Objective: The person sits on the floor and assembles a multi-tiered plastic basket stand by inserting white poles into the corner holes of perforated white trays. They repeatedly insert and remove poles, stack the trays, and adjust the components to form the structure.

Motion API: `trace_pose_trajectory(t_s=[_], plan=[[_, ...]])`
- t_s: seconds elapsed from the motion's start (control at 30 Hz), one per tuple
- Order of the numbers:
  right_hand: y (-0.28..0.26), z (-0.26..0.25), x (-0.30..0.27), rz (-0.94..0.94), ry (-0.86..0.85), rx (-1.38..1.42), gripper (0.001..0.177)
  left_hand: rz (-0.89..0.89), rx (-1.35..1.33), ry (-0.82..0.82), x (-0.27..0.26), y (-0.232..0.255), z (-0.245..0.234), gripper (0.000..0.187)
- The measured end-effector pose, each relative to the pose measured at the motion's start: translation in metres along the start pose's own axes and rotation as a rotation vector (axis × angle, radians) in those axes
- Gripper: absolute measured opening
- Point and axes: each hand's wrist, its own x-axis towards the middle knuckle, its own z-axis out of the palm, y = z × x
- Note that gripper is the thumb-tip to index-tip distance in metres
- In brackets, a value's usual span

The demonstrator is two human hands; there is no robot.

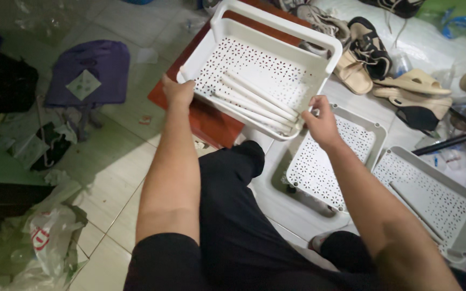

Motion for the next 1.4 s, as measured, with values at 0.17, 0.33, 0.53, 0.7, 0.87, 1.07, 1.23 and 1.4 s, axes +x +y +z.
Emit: trace_pose_trajectory(t_s=[0.17, 0.33, 0.53, 0.7, 0.87, 1.07, 1.23, 1.4], plan=[[0.012, -0.050, -0.013, 0.046, -0.004, -0.017, 0.032, 0.052, -0.004, -0.345, -0.003, 0.007, 0.009, 0.053], [0.028, -0.103, -0.030, 0.039, 0.019, 0.016, 0.032, 0.157, -0.008, -0.533, -0.023, 0.045, 0.021, 0.037], [0.046, -0.181, -0.056, -0.004, 0.077, 0.008, 0.035, 0.328, 0.110, -0.660, -0.066, 0.098, 0.055, 0.037], [0.062, -0.258, -0.088, -0.009, 0.100, 0.018, 0.032, 0.520, 0.229, -0.777, -0.116, 0.126, 0.092, 0.039], [0.080, -0.312, -0.124, 0.094, 0.115, 0.168, 0.035, 0.577, 0.325, -0.906, -0.167, 0.117, 0.136, 0.046], [0.123, -0.326, -0.164, 0.274, 0.213, 0.012, 0.035, 0.521, 0.383, -0.937, -0.220, 0.058, 0.188, 0.049], [0.162, -0.316, -0.185, 0.442, 0.217, -0.181, 0.032, 0.381, 0.414, -0.983, -0.251, -0.002, 0.208, 0.052], [0.203, -0.296, -0.190, 0.211, 0.143, -0.354, 0.028, 0.376, 0.417, -0.973, -0.263, -0.043, 0.206, 0.050]])
